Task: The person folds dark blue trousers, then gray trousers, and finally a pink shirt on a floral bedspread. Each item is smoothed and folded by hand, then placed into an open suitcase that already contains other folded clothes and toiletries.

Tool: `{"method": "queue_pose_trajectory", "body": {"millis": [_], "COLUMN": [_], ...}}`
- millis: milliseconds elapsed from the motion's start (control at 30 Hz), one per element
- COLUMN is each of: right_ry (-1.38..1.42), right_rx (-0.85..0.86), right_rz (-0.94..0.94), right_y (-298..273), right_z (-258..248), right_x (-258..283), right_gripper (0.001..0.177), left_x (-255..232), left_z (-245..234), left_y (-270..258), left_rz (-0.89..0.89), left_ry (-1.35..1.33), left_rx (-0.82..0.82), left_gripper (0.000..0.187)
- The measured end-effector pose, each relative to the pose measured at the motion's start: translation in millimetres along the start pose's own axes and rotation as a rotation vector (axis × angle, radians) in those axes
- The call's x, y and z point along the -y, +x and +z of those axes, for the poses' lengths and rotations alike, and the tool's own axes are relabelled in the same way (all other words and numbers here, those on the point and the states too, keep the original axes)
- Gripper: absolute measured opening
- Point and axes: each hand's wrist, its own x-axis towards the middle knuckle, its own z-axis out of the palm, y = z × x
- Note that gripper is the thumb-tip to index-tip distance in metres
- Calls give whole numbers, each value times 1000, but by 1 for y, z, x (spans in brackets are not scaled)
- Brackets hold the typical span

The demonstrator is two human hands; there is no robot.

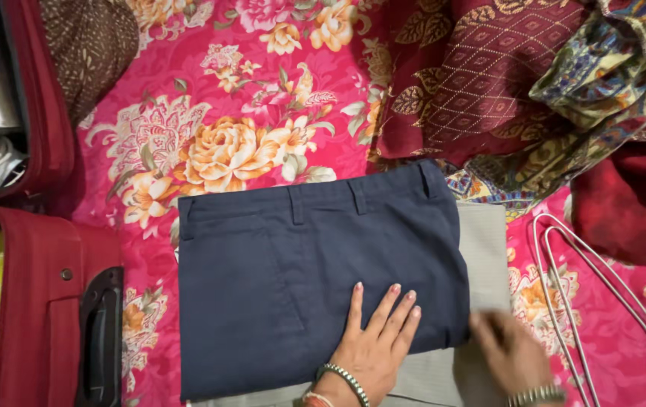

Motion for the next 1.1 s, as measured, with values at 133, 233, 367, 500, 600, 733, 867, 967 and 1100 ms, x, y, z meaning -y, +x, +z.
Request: {"method": "queue_pose_trajectory", "body": {"millis": [133,233,367,500,600,733,867,967,1100], "right_ry": [338,341,135,-61,-126,-84,-449,-638,-523], "right_rx": [56,-102,-290,-202,-421,-317,-18,-255,-419], "right_rz": [148,-20,-186,-117,-390,-876,-789,-426,-560], "right_y": [-34,-43,-49,-41,-43,-57,-22,2,0], "right_z": [23,33,18,-16,-19,33,32,6,14], "right_x": [-18,-6,16,37,63,101,84,51,56], "right_gripper": [37,35,28,30,44,61,82,70,63], "left_x": [-6,-2,3,-4,-7,-8,-4,-2,13], "left_z": [15,12,1,-3,0,7,8,2,-8], "left_y": [-3,-6,-7,-8,-11,-17,-17,-18,-13], "left_rz": [-50,-82,-89,-80,-65,-62,-47,-110,-183], "left_ry": [-21,-123,-296,-273,-245,-200,-216,-463,-362], "left_rx": [-43,-6,8,75,103,222,171,103,-135], "left_gripper": [62,65,70,71,71,73,71,62,55]}}
